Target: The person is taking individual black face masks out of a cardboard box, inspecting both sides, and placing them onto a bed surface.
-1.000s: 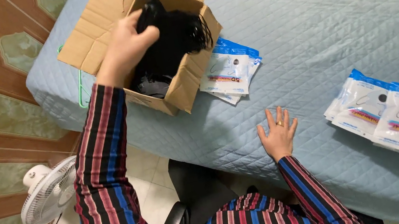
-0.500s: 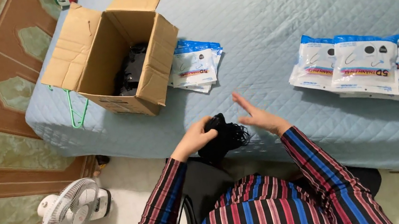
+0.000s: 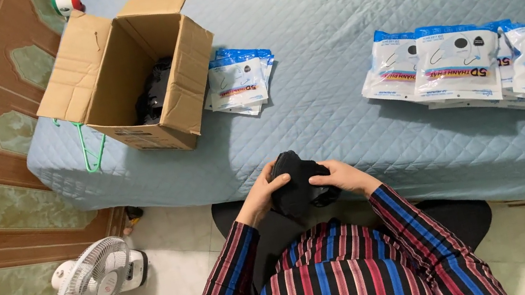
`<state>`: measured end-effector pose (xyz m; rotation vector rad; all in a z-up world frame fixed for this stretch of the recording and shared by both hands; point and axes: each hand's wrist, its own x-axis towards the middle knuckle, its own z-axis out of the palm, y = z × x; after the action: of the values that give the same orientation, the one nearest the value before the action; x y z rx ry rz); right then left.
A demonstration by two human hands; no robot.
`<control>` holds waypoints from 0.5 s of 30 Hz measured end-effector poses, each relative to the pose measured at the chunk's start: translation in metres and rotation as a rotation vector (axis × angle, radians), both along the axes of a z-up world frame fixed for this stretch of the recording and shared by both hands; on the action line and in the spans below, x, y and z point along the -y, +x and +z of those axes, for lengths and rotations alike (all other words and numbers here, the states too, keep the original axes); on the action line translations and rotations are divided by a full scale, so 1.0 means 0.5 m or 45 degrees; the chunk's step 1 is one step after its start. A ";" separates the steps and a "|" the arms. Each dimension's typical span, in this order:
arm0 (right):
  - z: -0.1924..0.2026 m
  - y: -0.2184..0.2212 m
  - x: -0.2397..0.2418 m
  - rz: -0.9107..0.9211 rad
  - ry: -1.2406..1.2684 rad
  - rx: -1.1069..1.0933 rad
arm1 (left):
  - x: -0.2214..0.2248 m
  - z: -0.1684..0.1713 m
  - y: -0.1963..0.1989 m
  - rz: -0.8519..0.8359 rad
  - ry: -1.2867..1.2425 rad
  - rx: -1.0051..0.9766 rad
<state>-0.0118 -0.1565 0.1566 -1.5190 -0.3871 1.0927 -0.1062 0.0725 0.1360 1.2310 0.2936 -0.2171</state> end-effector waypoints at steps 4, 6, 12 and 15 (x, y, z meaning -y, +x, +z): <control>-0.021 -0.002 0.016 -0.018 -0.022 0.003 | 0.033 0.004 -0.020 0.001 -0.083 -0.077; -0.050 0.000 0.025 0.016 -0.015 0.013 | 0.038 -0.035 -0.022 -0.003 -0.098 -0.179; -0.057 0.002 0.057 0.037 0.008 -0.037 | 0.025 -0.008 -0.022 -0.031 0.018 -0.289; -0.098 0.015 0.080 -0.073 0.000 -0.057 | 0.019 0.013 -0.014 -0.072 0.119 -0.319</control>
<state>-0.0044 -0.1963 0.1077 -1.4942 -0.3109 1.0795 -0.1131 0.0631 0.1426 1.3066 0.4908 -0.4120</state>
